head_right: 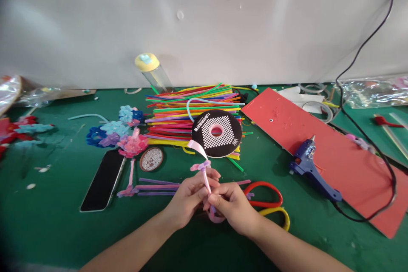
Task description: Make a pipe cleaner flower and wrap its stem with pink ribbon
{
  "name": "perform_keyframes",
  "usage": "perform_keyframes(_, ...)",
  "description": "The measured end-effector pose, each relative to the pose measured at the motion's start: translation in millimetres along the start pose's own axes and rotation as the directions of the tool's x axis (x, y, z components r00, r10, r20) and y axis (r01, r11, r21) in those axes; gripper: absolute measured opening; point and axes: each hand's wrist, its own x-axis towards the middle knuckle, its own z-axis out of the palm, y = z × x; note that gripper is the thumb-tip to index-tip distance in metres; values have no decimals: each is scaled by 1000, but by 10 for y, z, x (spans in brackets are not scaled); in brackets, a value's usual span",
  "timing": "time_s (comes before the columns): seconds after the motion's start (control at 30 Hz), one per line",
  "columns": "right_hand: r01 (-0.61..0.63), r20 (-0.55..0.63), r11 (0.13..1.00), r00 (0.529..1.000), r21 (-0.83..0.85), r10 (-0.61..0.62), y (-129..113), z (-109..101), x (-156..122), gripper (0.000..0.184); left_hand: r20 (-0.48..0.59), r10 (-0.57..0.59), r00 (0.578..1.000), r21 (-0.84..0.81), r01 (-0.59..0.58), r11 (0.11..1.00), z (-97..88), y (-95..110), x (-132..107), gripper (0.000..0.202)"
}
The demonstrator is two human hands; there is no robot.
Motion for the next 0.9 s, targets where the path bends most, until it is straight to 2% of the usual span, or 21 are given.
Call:
perform_keyframes(0.13, 56, -138, 963, 986, -263, -95, -100, 14, 8, 39, -105, 31, 994, 43, -27, 999, 20, 24, 31, 17)
perform_keyframes(0.3, 41, -194, 900, 971, -433, -138, -103, 18, 15, 39, -106, 62, 992, 84, -53, 995, 31, 42, 46, 19)
perform_keyframes(0.43, 48, -188, 874, 969, -484, -158, -81, 7, 9, 41, -137, 38, 990, 98, -24, 995, 21, 54, 49, 20)
perform_keyframes(0.53, 57, -179, 867, 970, -496, -166, -80, 9, 3, 44, -111, 23, 994, 135, -8, 991, 12, 74, 44, 22)
perform_keyframes(0.73, 72, -146, 875, 976, -478, -160, -55, 18, 9, 43, -83, 133, 988, 298, -103, 949, 4, 113, 27, 23)
perform_keyframes(0.9, 145, -84, 803, 968, -578, -236, -79, 4, -1, 39, -57, 197, 979, 347, -166, 923, -7, 107, 29, 26)
